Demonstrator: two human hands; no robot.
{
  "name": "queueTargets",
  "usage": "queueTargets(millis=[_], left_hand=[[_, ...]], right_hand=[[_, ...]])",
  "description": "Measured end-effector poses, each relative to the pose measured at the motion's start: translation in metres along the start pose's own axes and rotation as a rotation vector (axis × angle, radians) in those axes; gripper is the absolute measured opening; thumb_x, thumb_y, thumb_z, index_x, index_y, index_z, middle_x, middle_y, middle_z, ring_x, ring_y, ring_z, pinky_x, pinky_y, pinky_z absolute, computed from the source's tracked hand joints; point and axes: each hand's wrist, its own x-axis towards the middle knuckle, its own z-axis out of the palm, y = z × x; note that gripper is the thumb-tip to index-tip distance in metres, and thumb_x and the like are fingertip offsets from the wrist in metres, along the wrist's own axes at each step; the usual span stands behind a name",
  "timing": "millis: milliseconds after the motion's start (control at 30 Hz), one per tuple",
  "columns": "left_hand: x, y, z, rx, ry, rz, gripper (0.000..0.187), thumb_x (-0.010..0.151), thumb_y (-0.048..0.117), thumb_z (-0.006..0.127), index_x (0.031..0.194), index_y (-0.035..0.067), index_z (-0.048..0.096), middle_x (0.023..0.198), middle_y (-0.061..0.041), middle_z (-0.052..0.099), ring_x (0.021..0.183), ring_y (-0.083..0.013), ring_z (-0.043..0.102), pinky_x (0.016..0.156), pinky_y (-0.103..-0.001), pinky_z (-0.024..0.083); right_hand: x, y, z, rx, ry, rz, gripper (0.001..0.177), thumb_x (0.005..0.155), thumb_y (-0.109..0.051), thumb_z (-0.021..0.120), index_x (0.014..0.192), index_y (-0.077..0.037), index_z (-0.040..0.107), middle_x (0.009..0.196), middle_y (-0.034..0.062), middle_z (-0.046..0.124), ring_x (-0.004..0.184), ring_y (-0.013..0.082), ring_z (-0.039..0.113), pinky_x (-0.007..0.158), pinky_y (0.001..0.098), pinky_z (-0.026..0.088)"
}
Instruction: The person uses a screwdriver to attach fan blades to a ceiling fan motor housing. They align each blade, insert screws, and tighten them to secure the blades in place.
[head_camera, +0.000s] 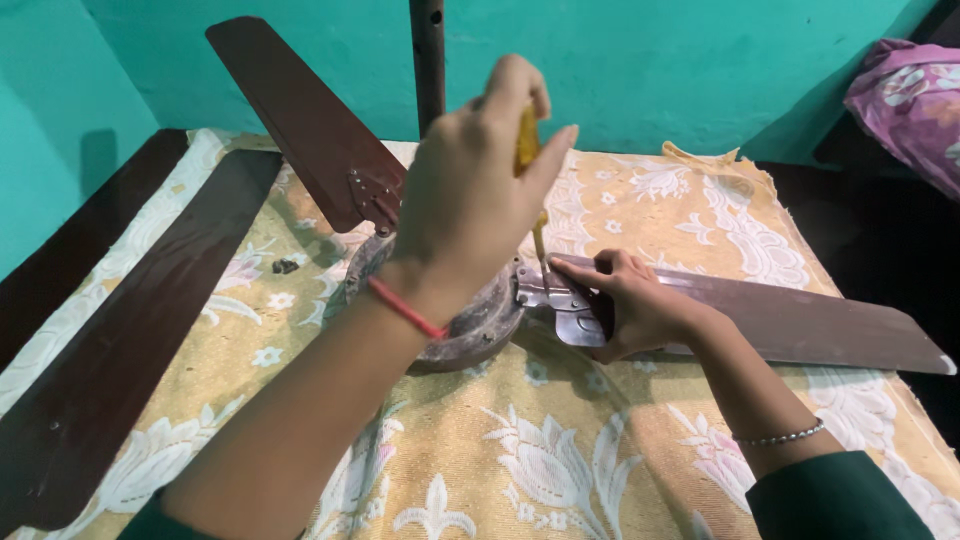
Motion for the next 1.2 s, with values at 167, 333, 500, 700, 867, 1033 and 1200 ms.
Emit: queueTargets(millis=[167,333,500,700,867,1033,1200], left_hand=[[-0.023,-0.006,-0.024,0.002,0.112,-0.009,0.028,0.102,0.016,0.078,0.106,0.006,0.052,0.071,-0.006,0.065,0.063,-0.016,0.073,0.052,-0.028,0.054],[-0.046,-0.014,-0.041,-0.014,0.141,-0.066,0.023,0.104,0.012,0.076,0.11,0.006,0.055,0.074,-0.002,0.065,0.065,-0.0116,0.071,0.054,-0.026,0.051],[-0.075,-0.017,-0.051,-0.121,0.148,-0.185,0.02,0.106,0.008,0.072,0.116,0.003,0.055,0.077,0.001,0.062,0.063,-0.0045,0.063,0.053,-0.022,0.045],[-0.106,-0.026,-0.059,-0.282,0.159,-0.278,0.016,0.114,0.011,0.067,0.115,0.002,0.055,0.081,0.001,0.059,0.069,0.0,0.055,0.059,-0.016,0.045],[-0.127,-0.038,-0.062,-0.328,0.156,-0.337,0.016,0.112,0.012,0.063,0.121,0.002,0.054,0.086,0.001,0.062,0.071,-0.0008,0.058,0.062,-0.017,0.045],[-0.151,-0.055,-0.077,-0.427,0.083,-0.341,0.019,0.113,0.011,0.058,0.128,0.002,0.051,0.098,-0.004,0.065,0.078,-0.0045,0.064,0.068,-0.02,0.053],[-0.171,-0.075,-0.099,-0.556,0.081,-0.504,0.02,0.11,0.016,0.054,0.124,0.004,0.048,0.092,-0.007,0.065,0.075,-0.0103,0.066,0.058,-0.026,0.06]], right_hand=[[-0.003,-0.009,0.001,0.001,-0.022,0.051,0.141,0.042,-0.047,0.102,0.161,-0.045,0.027,0.146,0.0208,0.034,0.14,0.041,0.032,0.118,0.0547,0.029],[0.0,-0.022,0.002,0.01,-0.005,0.039,0.147,0.04,-0.058,0.102,0.163,-0.041,0.024,0.168,0.0205,0.011,0.15,0.0447,0.009,0.118,0.0625,0.019],[-0.003,-0.041,0.019,0.121,0.229,-0.13,0.066,0.071,-0.043,0.087,0.13,-0.02,0.067,0.139,0.0122,0.055,0.12,0.0317,0.06,0.101,0.0459,0.055],[-0.01,-0.056,0.046,0.019,0.349,-0.495,0.016,0.095,-0.017,0.072,0.11,-0.017,0.078,0.115,0.0017,0.078,0.092,0.0195,0.079,0.083,0.0321,0.064],[-0.012,-0.063,0.057,-0.298,0.194,-0.385,0.025,0.095,-0.013,0.063,0.115,-0.013,0.077,0.123,0.0014,0.074,0.093,0.0198,0.075,0.073,0.0335,0.063],[-0.012,-0.082,0.063,-0.651,0.179,-0.444,0.035,0.089,-0.013,0.06,0.119,-0.02,0.077,0.133,0.0018,0.067,0.111,0.0187,0.068,0.085,0.0367,0.059],[-0.012,-0.096,0.051,-0.671,0.05,-0.434,0.022,0.081,-0.015,0.065,0.098,-0.016,0.079,0.134,0.0105,0.067,0.113,0.0241,0.068,0.089,0.0391,0.058]])
